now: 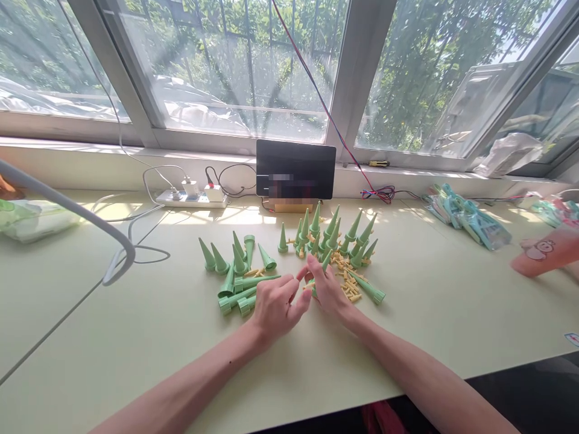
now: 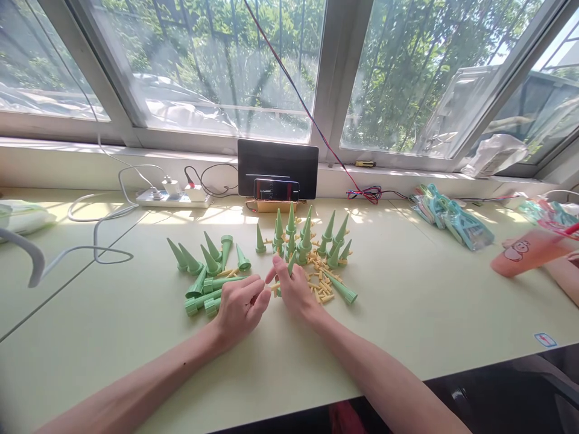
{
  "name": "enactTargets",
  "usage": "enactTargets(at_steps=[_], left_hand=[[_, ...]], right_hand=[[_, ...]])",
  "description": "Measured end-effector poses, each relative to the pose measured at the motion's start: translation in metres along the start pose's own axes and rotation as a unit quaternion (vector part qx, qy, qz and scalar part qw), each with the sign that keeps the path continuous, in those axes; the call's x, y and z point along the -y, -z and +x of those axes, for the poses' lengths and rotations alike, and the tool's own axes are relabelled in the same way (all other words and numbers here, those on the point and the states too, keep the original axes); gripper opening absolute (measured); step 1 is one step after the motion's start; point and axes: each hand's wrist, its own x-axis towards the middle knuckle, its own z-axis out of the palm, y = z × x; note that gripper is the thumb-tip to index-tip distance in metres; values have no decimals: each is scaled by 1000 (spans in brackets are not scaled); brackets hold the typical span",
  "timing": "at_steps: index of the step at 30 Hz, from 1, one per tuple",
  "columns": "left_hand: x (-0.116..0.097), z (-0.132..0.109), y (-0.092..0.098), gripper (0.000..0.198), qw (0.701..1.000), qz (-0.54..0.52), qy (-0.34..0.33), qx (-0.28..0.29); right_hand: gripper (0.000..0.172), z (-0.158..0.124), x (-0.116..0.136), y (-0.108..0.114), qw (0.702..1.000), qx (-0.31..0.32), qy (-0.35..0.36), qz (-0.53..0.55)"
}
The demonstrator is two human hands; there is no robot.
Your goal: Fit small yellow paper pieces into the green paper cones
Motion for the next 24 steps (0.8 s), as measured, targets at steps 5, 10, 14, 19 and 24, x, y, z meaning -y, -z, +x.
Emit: enactTargets(at_steps=[5,10,14,19,24], left_hand=[[2,-1,-2,51,998,48,-35,5],[2,-4,-4,53,997,61,-42,2],[1,-5,-5,55,998,36,-37,21],[2,-4,-7,59,1000,6,1,6],[2,-2,-7,61,1000,-16,21,13]], right_hand=[[56,0,-6,-4,1000,22,8,-7],[56,0,-10,-7,999,43,15,-18],[56,-1,-9,-8,997,71,23,-20],[59,-3,-6,-6,996,84,-5,-17],[67,-5,-5,-8,994,90,-47,38]])
